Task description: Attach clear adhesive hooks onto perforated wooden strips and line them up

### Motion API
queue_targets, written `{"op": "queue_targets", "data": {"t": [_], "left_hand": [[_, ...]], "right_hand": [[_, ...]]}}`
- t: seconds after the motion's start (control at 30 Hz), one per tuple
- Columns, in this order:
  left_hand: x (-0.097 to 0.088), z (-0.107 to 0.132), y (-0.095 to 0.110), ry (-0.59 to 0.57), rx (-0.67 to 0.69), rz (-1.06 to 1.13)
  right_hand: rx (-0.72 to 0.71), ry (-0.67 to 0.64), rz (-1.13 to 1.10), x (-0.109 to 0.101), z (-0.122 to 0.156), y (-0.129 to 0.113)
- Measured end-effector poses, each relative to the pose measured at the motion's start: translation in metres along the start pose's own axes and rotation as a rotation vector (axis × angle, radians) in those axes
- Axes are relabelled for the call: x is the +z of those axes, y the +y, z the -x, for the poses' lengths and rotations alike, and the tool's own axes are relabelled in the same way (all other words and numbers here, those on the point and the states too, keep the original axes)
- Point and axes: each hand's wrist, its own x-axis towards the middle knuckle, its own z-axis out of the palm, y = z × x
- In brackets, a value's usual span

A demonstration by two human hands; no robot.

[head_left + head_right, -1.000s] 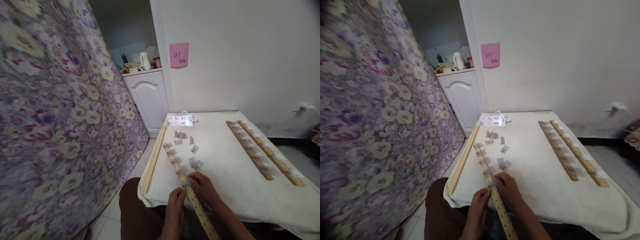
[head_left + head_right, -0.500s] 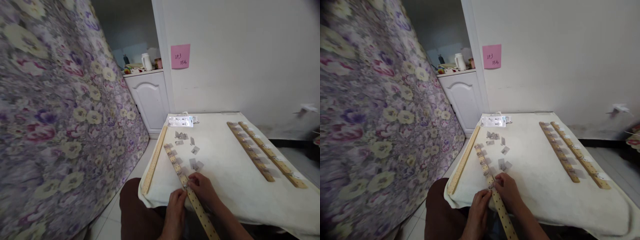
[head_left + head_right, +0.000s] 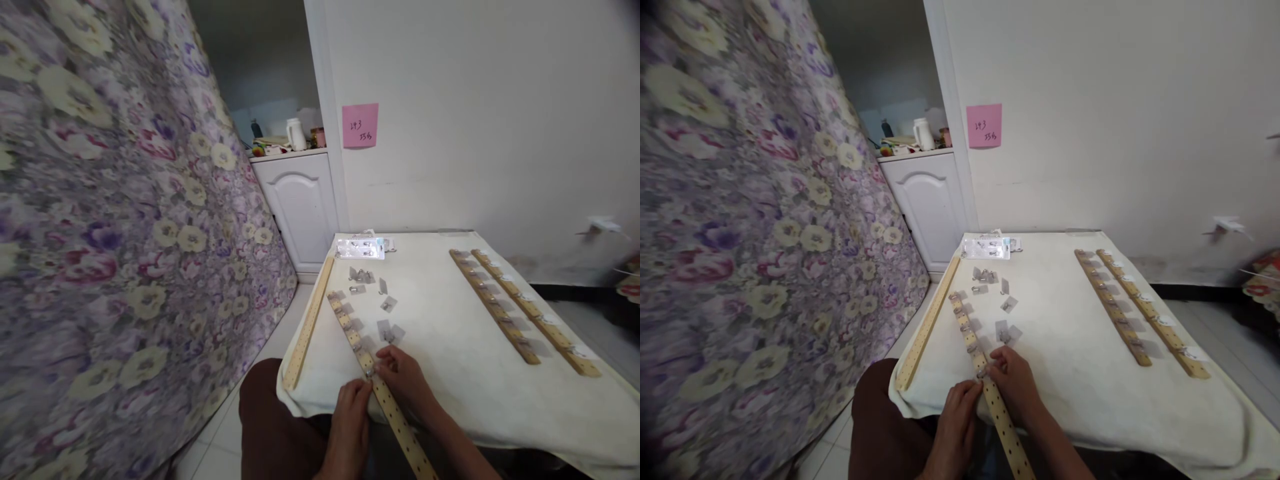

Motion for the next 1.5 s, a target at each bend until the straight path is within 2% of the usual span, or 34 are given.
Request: {"op": "queue_targets", "data": {"t": [0.2,0.33,0.43,0.53,0.7,1.0,1.27,1.5], "left_hand": [[-0.001,0.000,0.000,0.007,0.027,-0.009],[0.000,0.003,-0.005,0.023,0.052,-0.015],[0.003,0.006,-0.010,0.041,0.057,-0.016],[0.005,0.007,-0.013,0.062,0.048,-0.025],[0.007,0.006,-0.011,0.080,0.051,-0.024],[0.006,0.004,-0.007,0.111,0.038,-0.004],[0.006,0.003,-0.006,0.112,0.014,-0.010],[0.007,0.003,-0.007,0.116,0.022,-0.029]], "right_hand": [[-0.008,0.017,-0.053,-0.002,0.005,-0.002],[-0.084,0.090,-0.059,-0.021,-0.001,0.005],[-0.118,0.214,0.090,-0.042,-0.017,0.017],[-0.115,0.249,0.296,-0.054,-0.036,0.026],[-0.093,0.202,0.392,-0.049,-0.053,0.030],[-0.026,0.209,0.371,-0.049,-0.055,0.032],[-0.020,0.255,0.259,-0.050,-0.051,0.034],[-0.048,0.314,0.249,-0.065,-0.033,0.035]]}}
